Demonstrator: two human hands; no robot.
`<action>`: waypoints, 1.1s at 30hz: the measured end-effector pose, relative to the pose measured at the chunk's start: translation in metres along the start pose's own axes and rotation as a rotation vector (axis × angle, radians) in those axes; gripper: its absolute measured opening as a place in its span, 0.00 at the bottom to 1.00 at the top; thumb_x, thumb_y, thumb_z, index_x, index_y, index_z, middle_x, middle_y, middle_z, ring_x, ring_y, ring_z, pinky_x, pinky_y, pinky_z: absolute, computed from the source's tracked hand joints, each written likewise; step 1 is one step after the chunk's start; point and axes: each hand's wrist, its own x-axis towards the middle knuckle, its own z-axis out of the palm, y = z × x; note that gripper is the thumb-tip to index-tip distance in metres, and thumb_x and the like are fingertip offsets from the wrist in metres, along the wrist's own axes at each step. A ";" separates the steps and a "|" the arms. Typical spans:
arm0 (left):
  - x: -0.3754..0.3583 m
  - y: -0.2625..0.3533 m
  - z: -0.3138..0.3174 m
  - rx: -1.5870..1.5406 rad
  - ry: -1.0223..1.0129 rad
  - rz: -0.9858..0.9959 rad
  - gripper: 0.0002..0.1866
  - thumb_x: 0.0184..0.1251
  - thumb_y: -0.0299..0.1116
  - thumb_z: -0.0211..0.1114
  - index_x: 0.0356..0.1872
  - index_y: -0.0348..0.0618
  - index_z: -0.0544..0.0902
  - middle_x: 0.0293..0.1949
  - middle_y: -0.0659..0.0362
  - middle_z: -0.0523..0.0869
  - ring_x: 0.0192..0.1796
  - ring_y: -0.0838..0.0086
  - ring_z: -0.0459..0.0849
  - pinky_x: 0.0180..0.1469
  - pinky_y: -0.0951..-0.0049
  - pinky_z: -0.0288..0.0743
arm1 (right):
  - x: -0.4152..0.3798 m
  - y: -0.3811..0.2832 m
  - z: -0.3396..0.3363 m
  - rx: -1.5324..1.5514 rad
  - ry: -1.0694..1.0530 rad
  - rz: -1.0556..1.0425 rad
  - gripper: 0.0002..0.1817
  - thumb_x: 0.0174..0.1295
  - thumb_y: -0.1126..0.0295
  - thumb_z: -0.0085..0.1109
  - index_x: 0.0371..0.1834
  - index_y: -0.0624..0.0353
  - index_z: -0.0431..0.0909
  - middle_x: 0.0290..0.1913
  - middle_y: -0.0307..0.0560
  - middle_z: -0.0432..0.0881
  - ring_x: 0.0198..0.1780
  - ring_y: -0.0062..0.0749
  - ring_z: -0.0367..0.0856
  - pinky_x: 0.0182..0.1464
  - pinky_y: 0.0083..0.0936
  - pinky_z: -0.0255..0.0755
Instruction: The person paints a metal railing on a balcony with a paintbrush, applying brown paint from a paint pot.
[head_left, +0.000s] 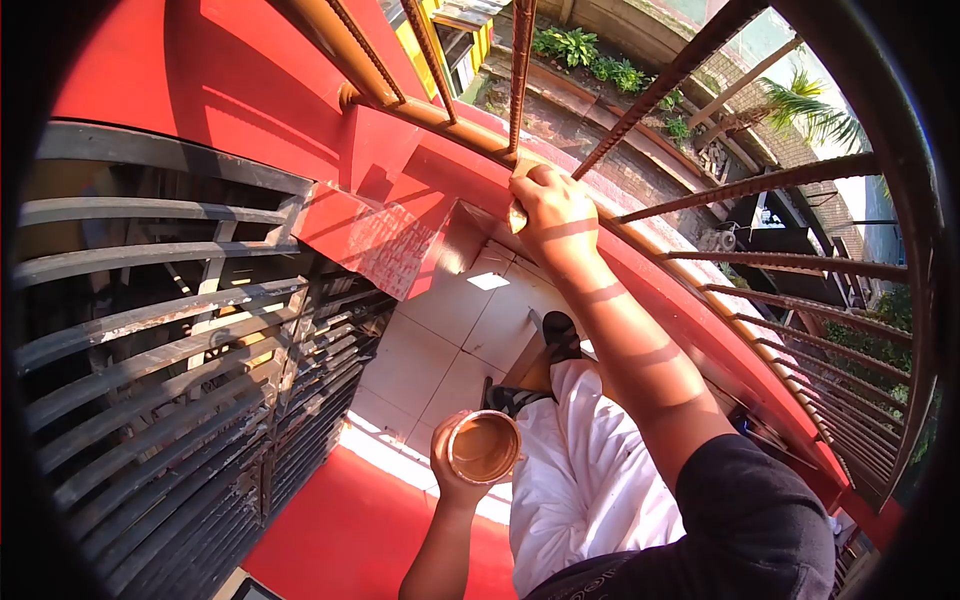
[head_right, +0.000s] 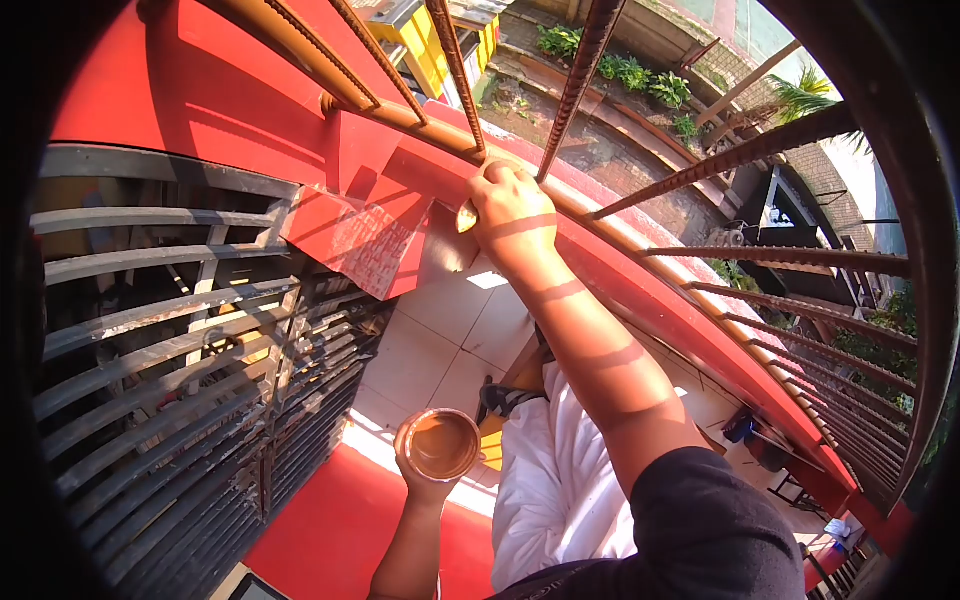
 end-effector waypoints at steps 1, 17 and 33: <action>0.000 0.006 -0.001 0.007 -0.023 -0.037 0.49 0.32 0.30 0.91 0.60 0.38 0.70 0.54 0.53 0.79 0.54 0.64 0.82 0.56 0.64 0.81 | -0.011 -0.007 -0.018 0.058 -0.033 0.029 0.08 0.56 0.69 0.64 0.39 0.52 0.83 0.39 0.44 0.82 0.41 0.44 0.84 0.41 0.38 0.80; 0.101 0.214 -0.046 -0.221 0.100 0.120 0.63 0.32 0.37 0.92 0.71 0.38 0.56 0.63 0.49 0.72 0.64 0.60 0.75 0.67 0.57 0.71 | 0.088 -0.028 -0.462 1.222 0.308 0.146 0.12 0.65 0.75 0.65 0.50 0.63 0.76 0.43 0.46 0.80 0.43 0.27 0.82 0.45 0.25 0.80; 0.434 0.384 0.064 -0.509 0.015 0.549 0.44 0.47 0.47 0.85 0.64 0.39 0.73 0.57 0.58 0.81 0.60 0.69 0.79 0.66 0.64 0.71 | 0.256 0.130 -0.265 1.072 -0.372 0.414 0.12 0.57 0.63 0.74 0.40 0.56 0.85 0.37 0.37 0.86 0.38 0.20 0.83 0.39 0.22 0.78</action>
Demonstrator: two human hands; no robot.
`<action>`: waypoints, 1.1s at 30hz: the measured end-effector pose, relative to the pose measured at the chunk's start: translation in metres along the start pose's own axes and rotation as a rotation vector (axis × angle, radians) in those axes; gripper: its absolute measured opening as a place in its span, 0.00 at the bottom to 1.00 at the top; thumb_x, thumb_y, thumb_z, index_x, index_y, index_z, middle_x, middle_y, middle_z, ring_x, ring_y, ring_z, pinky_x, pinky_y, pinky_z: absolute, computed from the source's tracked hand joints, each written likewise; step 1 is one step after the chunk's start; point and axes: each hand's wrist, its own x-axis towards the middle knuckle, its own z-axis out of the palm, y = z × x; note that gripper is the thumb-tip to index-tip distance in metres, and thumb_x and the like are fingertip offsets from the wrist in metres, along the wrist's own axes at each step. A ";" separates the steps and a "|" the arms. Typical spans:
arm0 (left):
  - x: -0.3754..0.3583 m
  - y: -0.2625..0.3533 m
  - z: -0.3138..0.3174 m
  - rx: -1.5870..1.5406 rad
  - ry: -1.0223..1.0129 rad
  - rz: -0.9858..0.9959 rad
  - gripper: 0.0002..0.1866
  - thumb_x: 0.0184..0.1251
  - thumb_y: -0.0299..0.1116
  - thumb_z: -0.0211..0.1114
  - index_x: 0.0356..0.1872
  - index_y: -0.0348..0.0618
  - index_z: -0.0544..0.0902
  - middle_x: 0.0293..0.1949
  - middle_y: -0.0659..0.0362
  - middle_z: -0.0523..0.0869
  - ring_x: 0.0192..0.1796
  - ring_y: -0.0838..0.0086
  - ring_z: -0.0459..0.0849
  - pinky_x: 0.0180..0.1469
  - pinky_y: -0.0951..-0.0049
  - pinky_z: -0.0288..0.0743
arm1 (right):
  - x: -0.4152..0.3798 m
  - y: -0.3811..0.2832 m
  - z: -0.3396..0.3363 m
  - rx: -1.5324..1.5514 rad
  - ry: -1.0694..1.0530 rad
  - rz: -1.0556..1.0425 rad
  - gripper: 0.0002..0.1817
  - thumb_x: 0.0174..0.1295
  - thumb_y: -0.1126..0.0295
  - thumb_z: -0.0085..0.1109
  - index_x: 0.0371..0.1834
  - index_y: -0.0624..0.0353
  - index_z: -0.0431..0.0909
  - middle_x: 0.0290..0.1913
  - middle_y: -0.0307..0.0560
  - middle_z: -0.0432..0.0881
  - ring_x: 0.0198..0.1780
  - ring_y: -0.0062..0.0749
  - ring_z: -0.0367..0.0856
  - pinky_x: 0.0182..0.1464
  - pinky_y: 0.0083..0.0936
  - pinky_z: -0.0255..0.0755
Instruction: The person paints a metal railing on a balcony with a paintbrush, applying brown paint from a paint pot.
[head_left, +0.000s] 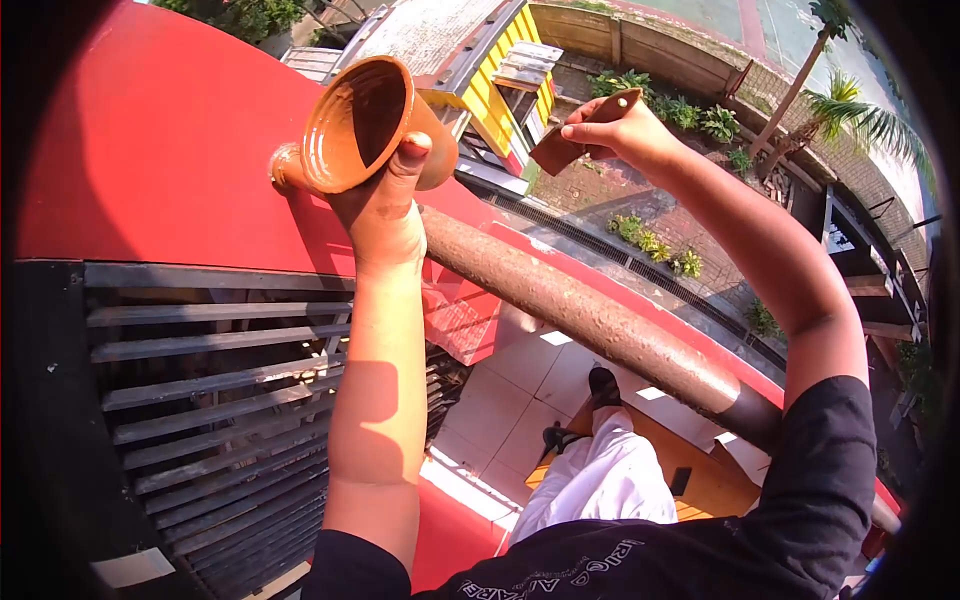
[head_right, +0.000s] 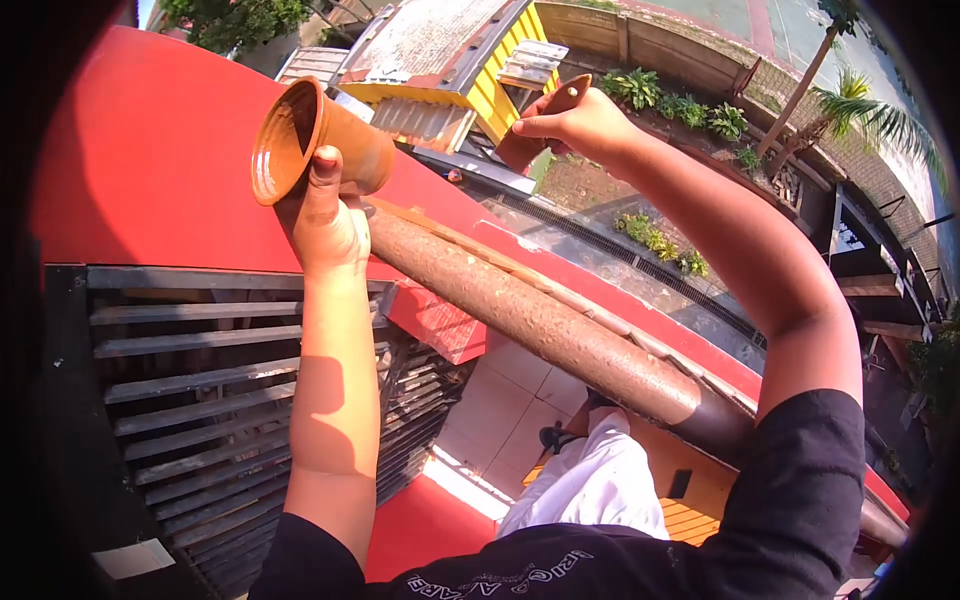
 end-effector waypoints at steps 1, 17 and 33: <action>0.001 -0.012 -0.004 0.028 0.003 0.005 0.44 0.50 0.47 0.84 0.66 0.39 0.72 0.59 0.57 0.80 0.60 0.67 0.79 0.66 0.62 0.72 | 0.009 0.017 0.003 0.020 -0.025 0.015 0.11 0.56 0.65 0.73 0.39 0.57 0.86 0.35 0.37 0.87 0.37 0.21 0.83 0.37 0.22 0.77; -0.002 -0.016 -0.008 0.234 0.073 -0.227 0.60 0.46 0.70 0.73 0.70 0.29 0.65 0.64 0.41 0.74 0.67 0.53 0.76 0.67 0.47 0.76 | 0.054 0.288 0.062 0.302 -0.260 0.333 0.07 0.55 0.80 0.70 0.37 0.63 0.85 0.38 0.42 0.88 0.43 0.26 0.85 0.49 0.24 0.78; -0.002 -0.014 -0.001 0.203 0.093 -0.211 0.60 0.44 0.67 0.76 0.70 0.30 0.64 0.66 0.45 0.75 0.68 0.52 0.76 0.69 0.44 0.73 | 0.040 0.315 0.068 0.636 -0.100 0.512 0.11 0.52 0.85 0.65 0.38 0.62 0.85 0.40 0.43 0.86 0.45 0.30 0.86 0.50 0.25 0.81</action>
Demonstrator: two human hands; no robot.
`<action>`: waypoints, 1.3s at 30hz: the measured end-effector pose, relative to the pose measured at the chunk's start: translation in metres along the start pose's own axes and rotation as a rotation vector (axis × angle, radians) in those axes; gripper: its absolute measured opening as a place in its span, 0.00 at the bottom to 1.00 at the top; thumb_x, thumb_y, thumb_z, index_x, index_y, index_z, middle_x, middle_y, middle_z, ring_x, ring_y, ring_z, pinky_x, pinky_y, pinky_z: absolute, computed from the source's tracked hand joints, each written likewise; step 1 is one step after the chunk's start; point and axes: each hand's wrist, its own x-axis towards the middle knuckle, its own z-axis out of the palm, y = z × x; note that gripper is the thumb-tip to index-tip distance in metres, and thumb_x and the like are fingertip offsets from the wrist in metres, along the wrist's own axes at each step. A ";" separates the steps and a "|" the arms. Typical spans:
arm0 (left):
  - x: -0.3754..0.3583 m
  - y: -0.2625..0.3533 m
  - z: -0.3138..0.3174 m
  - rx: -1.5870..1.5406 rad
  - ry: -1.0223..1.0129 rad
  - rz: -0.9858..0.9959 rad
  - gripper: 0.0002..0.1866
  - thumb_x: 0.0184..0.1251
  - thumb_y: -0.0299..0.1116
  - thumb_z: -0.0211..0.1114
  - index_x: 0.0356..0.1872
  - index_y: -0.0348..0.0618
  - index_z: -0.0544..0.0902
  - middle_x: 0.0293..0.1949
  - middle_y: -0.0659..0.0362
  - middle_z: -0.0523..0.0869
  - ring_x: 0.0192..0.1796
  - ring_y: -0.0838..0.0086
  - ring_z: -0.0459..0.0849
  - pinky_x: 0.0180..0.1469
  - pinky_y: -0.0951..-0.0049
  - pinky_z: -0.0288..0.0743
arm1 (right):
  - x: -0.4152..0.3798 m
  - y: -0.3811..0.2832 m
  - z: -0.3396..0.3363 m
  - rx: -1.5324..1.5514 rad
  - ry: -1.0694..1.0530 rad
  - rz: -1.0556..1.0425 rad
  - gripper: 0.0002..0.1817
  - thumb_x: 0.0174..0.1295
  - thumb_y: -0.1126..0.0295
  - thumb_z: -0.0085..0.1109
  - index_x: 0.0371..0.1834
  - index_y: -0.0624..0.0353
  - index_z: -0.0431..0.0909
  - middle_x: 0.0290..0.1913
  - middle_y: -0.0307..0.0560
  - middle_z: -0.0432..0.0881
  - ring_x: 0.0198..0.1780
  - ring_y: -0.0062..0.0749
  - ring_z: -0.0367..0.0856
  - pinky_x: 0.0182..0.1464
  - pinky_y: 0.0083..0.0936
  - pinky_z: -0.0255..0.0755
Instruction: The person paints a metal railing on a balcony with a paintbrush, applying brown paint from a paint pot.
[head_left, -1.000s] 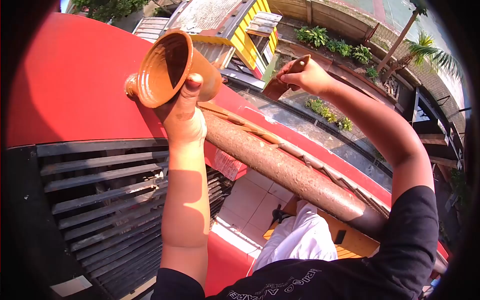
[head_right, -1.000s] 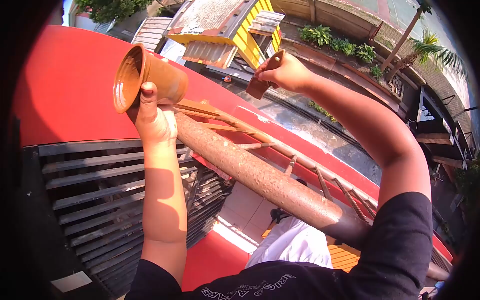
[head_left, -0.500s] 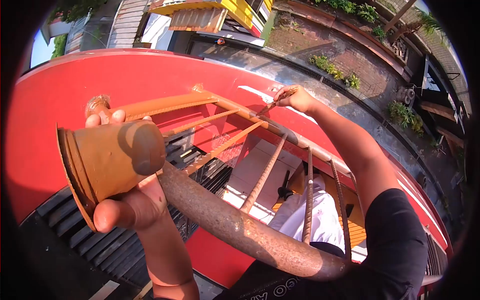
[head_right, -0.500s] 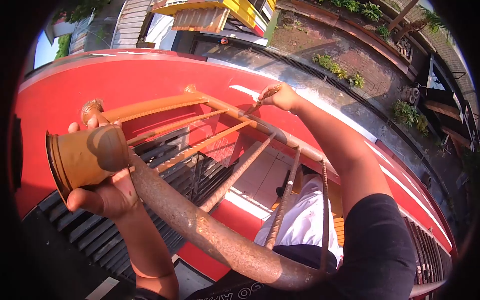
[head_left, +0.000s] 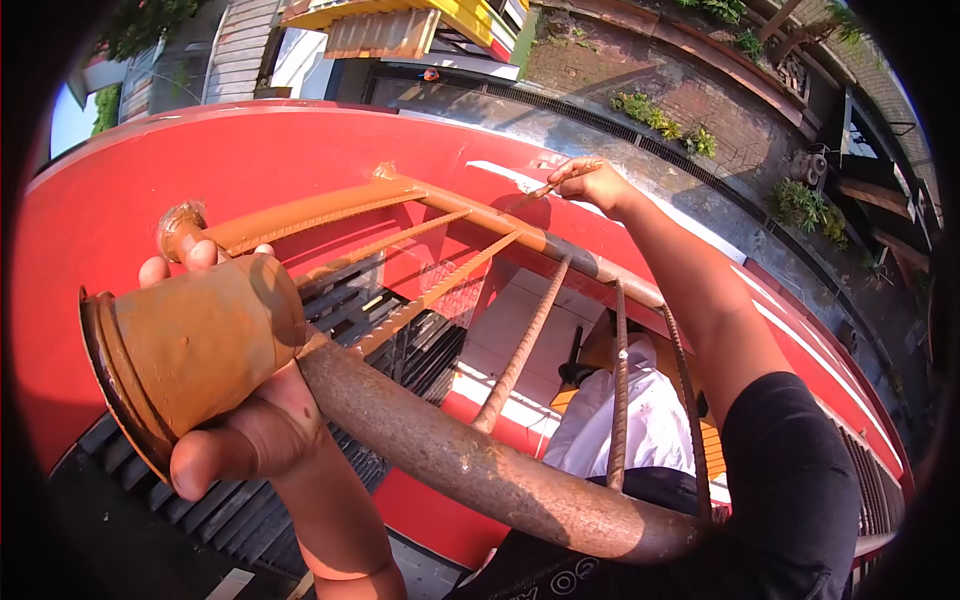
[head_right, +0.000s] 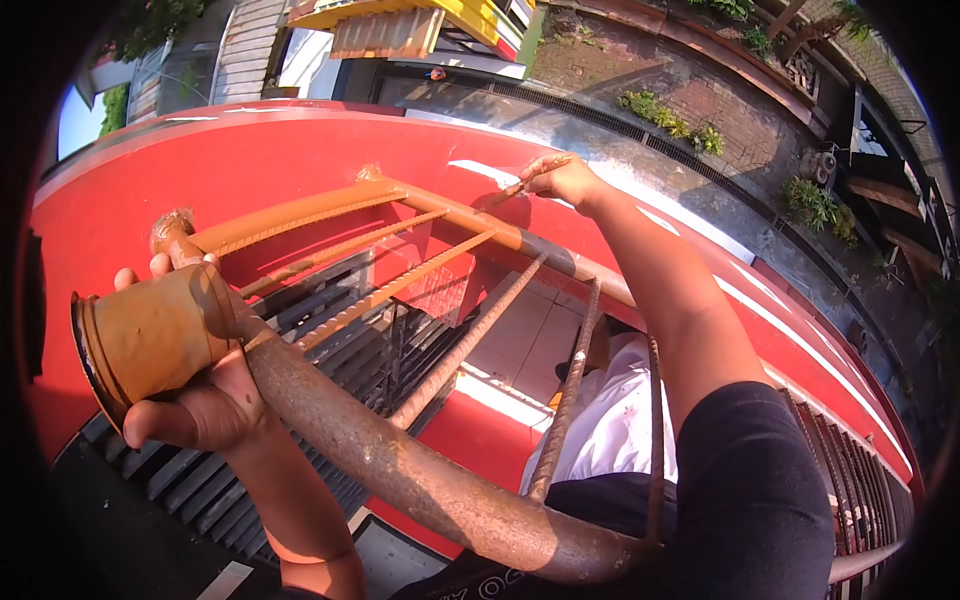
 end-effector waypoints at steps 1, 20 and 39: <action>0.000 0.001 -0.001 -0.008 -0.010 -0.019 0.60 0.44 0.67 0.76 0.70 0.30 0.64 0.66 0.45 0.75 0.68 0.52 0.76 0.70 0.43 0.73 | -0.003 0.001 0.003 -0.078 -0.039 0.024 0.10 0.52 0.84 0.66 0.37 0.62 0.85 0.40 0.43 0.87 0.45 0.29 0.86 0.50 0.26 0.81; -0.001 0.003 -0.002 0.026 0.023 -0.021 0.60 0.44 0.63 0.80 0.71 0.30 0.63 0.65 0.37 0.74 0.68 0.51 0.76 0.74 0.44 0.66 | -0.042 -0.014 -0.055 -0.511 -0.191 0.079 0.11 0.44 0.82 0.70 0.33 0.65 0.86 0.35 0.46 0.88 0.41 0.29 0.86 0.47 0.25 0.81; -0.001 0.001 -0.001 0.027 0.015 0.003 0.58 0.47 0.64 0.78 0.71 0.31 0.64 0.67 0.45 0.75 0.69 0.54 0.75 0.73 0.40 0.65 | 0.028 0.018 -0.004 -0.363 -0.142 -0.055 0.10 0.48 0.78 0.71 0.35 0.61 0.87 0.36 0.42 0.88 0.38 0.24 0.85 0.41 0.22 0.79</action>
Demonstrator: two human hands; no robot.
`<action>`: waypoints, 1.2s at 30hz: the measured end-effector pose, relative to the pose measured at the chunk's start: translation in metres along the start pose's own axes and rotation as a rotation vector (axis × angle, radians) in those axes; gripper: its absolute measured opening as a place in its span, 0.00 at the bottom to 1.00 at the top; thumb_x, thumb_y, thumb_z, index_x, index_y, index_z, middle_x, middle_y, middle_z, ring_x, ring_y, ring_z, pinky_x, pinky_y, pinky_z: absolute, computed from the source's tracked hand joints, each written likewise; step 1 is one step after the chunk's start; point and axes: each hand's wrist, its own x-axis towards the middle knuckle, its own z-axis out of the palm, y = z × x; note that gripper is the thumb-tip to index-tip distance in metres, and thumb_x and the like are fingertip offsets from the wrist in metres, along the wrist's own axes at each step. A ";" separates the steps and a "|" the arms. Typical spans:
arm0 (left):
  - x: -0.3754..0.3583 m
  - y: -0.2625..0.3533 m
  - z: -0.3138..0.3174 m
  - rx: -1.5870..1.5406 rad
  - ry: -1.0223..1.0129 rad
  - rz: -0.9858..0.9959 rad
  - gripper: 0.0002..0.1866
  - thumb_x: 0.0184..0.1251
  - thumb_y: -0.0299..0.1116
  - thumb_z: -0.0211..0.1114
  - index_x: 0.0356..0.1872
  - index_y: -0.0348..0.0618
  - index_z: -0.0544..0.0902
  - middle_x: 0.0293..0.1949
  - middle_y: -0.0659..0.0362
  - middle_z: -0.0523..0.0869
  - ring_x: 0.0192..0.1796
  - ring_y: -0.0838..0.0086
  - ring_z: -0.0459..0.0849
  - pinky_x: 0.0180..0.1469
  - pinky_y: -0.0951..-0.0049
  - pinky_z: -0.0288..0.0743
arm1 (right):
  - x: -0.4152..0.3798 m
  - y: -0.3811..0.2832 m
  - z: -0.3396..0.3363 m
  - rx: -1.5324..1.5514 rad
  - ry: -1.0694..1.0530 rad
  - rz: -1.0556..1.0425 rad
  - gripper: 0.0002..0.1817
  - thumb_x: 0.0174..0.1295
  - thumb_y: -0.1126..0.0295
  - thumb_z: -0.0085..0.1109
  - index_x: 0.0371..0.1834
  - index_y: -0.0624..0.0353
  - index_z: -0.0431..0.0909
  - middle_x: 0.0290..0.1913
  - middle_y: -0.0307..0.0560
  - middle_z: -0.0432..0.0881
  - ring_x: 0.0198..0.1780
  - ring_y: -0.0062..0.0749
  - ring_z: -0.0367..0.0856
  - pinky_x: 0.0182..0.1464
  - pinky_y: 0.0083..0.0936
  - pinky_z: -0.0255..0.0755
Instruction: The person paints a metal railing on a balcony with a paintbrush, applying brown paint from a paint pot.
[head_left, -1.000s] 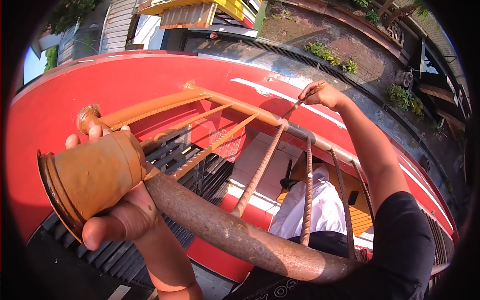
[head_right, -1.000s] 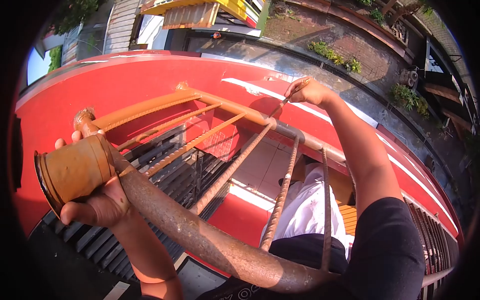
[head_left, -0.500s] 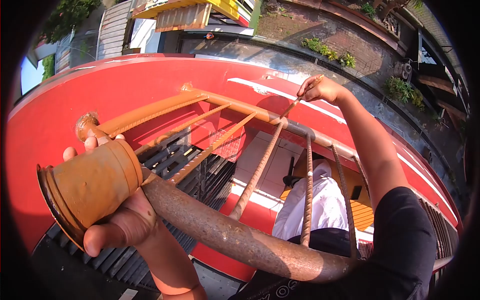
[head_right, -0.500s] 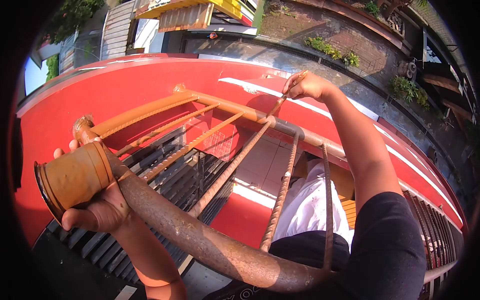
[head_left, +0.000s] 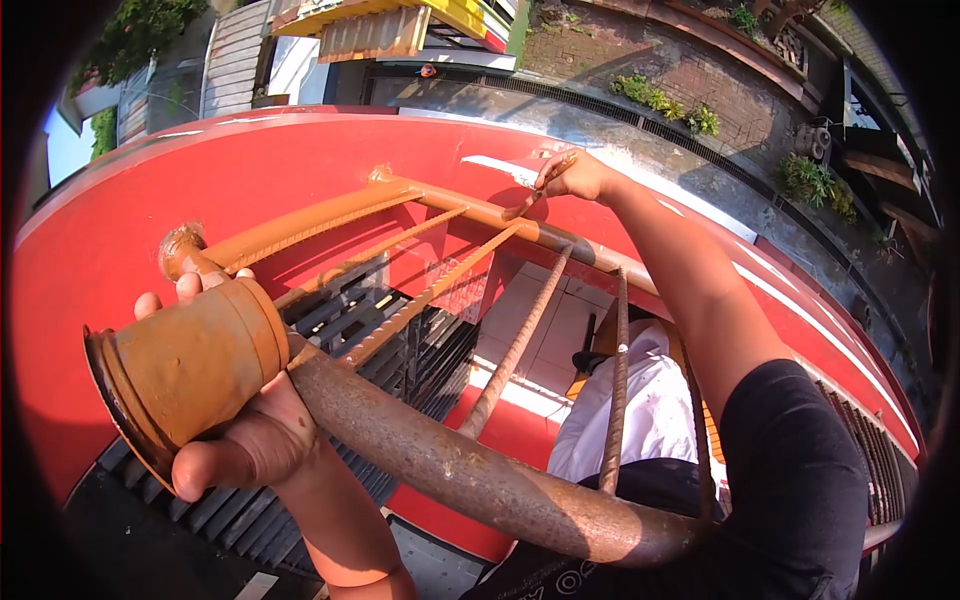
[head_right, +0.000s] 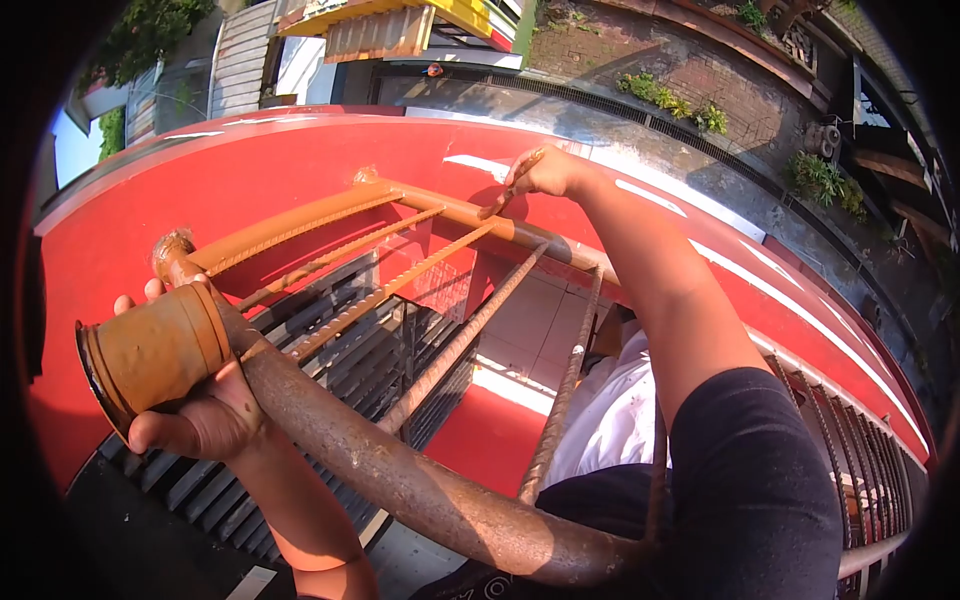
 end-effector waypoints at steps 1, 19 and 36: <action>0.000 -0.001 0.001 0.002 0.000 0.008 0.58 0.47 0.64 0.78 0.71 0.31 0.64 0.67 0.46 0.74 0.69 0.54 0.75 0.73 0.40 0.65 | -0.014 0.001 0.000 0.046 -0.006 -0.010 0.10 0.46 0.78 0.71 0.35 0.62 0.87 0.34 0.42 0.88 0.37 0.23 0.84 0.40 0.22 0.79; 0.000 0.002 0.011 0.156 0.062 0.000 0.66 0.42 0.74 0.72 0.73 0.32 0.59 0.73 0.51 0.67 0.71 0.49 0.72 0.69 0.40 0.72 | -0.041 -0.027 0.048 -0.052 0.482 0.093 0.10 0.51 0.73 0.69 0.37 0.60 0.87 0.31 0.44 0.88 0.33 0.25 0.88 0.34 0.23 0.82; -0.001 0.002 0.009 0.171 0.053 0.013 0.65 0.43 0.74 0.71 0.74 0.33 0.59 0.73 0.50 0.66 0.71 0.50 0.73 0.68 0.39 0.72 | -0.072 -0.030 0.052 0.248 0.556 0.025 0.06 0.56 0.75 0.67 0.34 0.63 0.80 0.31 0.47 0.86 0.30 0.29 0.87 0.32 0.25 0.83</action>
